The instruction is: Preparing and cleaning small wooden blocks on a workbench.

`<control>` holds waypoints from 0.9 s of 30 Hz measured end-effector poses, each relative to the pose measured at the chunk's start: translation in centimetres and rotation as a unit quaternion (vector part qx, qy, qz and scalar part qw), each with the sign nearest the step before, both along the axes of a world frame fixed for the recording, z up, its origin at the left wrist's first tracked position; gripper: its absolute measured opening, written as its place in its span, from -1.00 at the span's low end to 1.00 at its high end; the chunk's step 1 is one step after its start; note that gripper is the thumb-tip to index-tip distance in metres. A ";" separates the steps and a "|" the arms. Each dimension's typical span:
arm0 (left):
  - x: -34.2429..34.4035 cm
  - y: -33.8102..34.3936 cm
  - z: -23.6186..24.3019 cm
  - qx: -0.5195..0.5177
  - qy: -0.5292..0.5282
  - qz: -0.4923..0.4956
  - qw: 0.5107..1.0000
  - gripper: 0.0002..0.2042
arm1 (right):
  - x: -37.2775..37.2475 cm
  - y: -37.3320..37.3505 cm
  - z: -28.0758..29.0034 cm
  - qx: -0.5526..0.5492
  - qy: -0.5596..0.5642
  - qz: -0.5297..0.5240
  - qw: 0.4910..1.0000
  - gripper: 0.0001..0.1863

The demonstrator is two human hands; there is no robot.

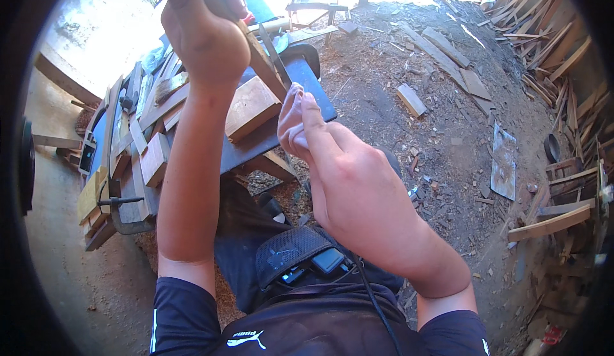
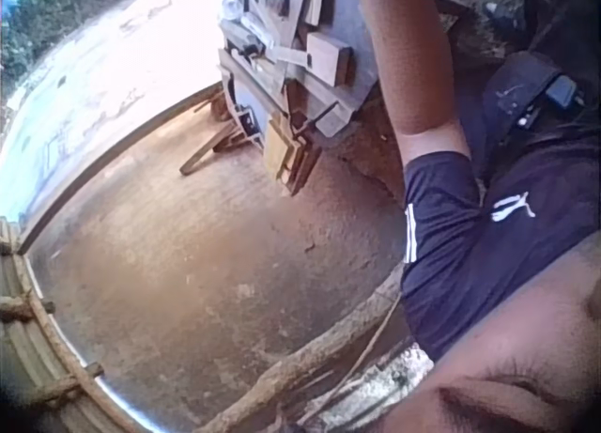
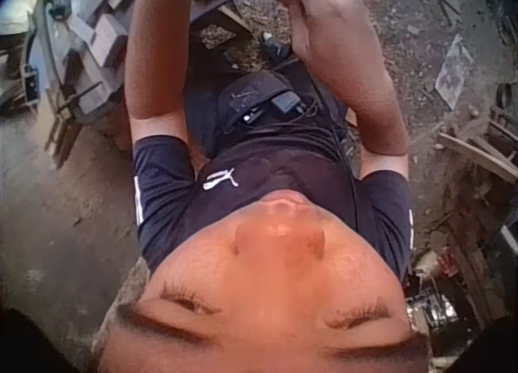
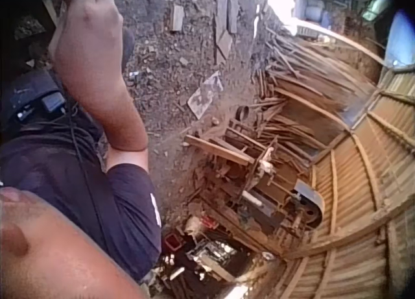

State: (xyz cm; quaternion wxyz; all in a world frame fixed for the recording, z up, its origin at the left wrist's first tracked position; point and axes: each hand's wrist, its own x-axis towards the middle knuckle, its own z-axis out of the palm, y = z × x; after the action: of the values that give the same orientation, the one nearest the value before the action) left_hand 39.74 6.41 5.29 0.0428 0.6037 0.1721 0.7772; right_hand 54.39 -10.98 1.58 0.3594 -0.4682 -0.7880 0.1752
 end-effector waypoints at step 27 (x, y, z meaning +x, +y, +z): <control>1.4 -0.3 0.8 -0.007 0.050 -0.076 0.996 -0.47 | -2.2 4.5 -1.1 0.109 -0.047 -0.046 0.992 -0.34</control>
State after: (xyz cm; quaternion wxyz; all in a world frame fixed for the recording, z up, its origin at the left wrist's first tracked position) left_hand 41.10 6.14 6.11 0.0970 0.6528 0.1328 0.7395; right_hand 52.15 -6.53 0.48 0.3785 -0.4693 -0.7963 0.0491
